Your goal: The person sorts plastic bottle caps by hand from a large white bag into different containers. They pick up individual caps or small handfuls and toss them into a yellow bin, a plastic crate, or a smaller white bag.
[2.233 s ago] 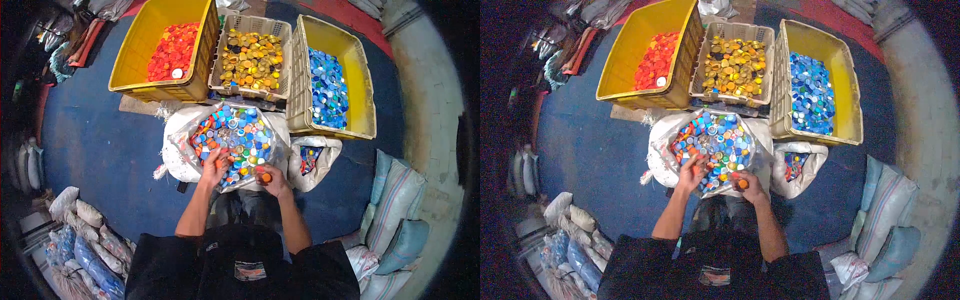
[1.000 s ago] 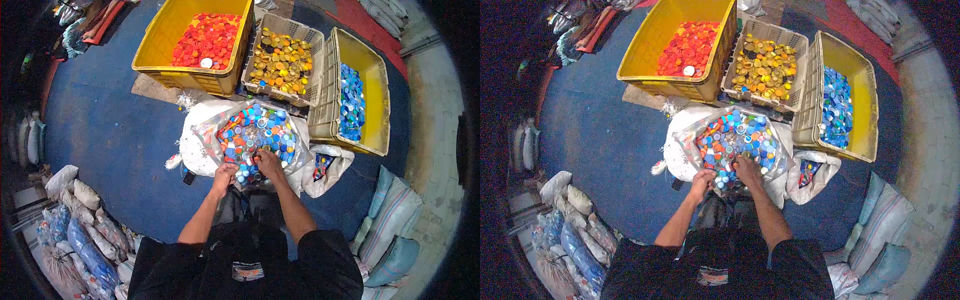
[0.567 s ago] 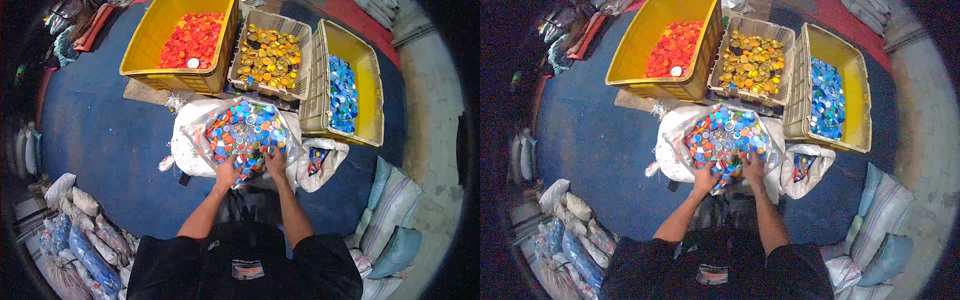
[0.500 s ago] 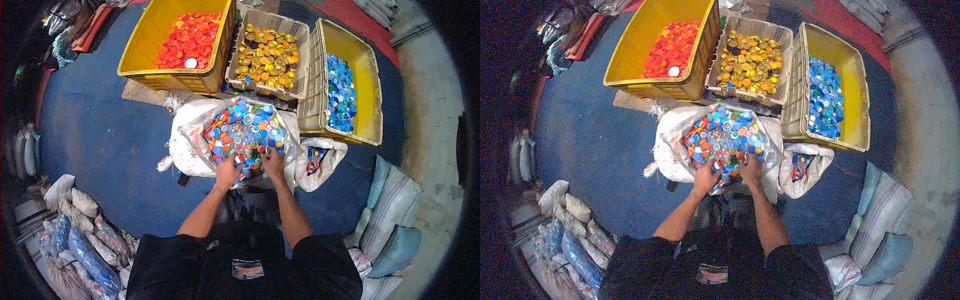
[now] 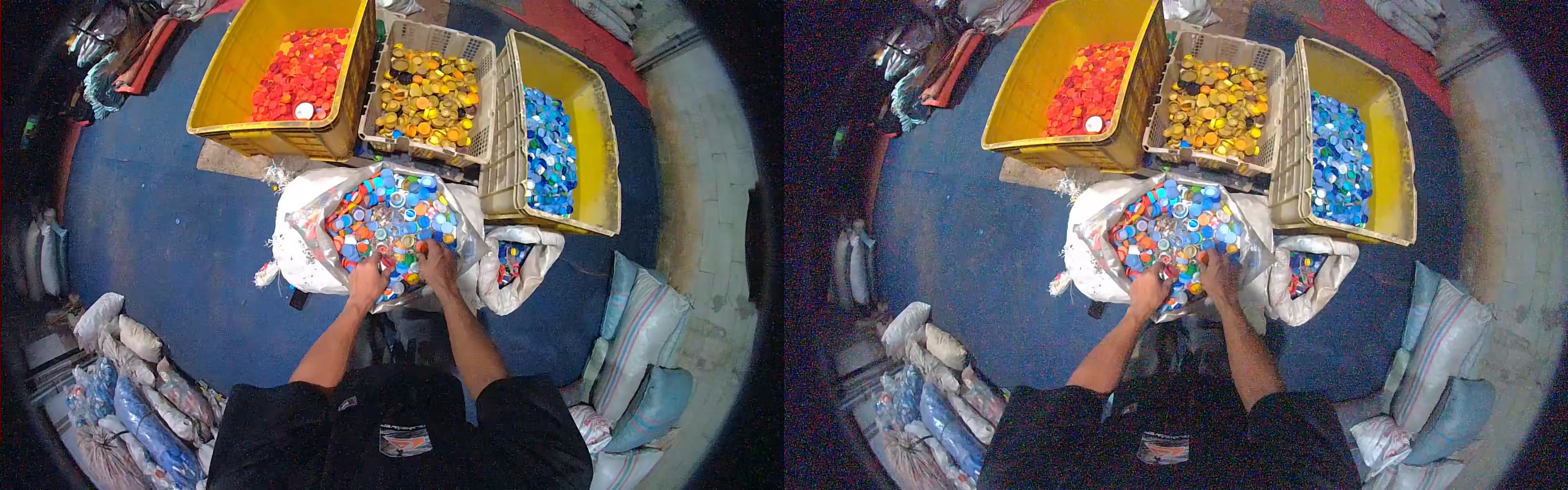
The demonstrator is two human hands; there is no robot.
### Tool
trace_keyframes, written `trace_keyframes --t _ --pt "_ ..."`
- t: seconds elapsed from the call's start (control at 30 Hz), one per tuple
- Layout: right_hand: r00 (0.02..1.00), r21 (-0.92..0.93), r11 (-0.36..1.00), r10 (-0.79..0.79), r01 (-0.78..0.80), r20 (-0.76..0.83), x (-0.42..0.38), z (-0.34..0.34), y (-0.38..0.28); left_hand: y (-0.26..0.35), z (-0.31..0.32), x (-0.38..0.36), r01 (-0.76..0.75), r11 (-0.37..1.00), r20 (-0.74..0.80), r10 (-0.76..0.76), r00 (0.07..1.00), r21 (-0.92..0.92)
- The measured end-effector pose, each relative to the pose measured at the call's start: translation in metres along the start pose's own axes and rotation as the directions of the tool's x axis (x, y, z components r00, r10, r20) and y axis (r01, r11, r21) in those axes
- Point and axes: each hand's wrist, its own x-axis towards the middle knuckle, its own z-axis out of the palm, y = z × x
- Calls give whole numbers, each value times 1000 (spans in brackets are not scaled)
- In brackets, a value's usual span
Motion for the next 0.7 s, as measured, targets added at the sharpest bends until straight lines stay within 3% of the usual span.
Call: trace_keyframes --t 0.07,0.2,0.3,0.33,0.43,0.47,0.5,0.53,0.57,0.63,0.67,0.7 --pt "997 84 996 34 -28 -70 0 2 5 2 -1 0 -3 1000 31 2 1000 23" --pt "971 564 794 229 -226 67 -5 -1 21 6 2 2 16 998 69 -20 997 64" --pt "923 831 422 285 -363 258 -16 -19 28 3 8 4 15 1000 39 -16 999 15" --pt "908 868 312 298 -386 296 -22 -40 6 2 7 4 13 1000 30 -13 999 -5" --pt "808 845 -201 250 -495 533 -29 -49 10 4 1 -4 36 988 -97 -51 994 -151" --pt "784 815 -267 239 -514 573 -33 -52 9 3 -5 -5 253 836 99 -235 967 -486" --pt "768 795 -271 223 -543 600 -36 -53 10 1 -14 -4 465 538 340 -320 884 -703" --pt "753 775 -272 204 -570 626 -39 -54 10 0 -22 -4 630 153 575 -290 765 -761" --pt "738 754 -271 182 -598 650 -42 -55 9 1 -30 -6 683 -87 684 -211 699 -725" --pt "702 723 -169 171 -670 691 -47 -56 4 3 -44 -14 715 -508 816 38 576 -480" --pt "709 716 -228 128 -660 694 -48 -56 2 2 -49 -17 742 -525 857 46 514 -416" --pt "713 703 -285 84 -652 696 -49 -55 0 2 -52 -21 753 -516 858 64 509 -408"
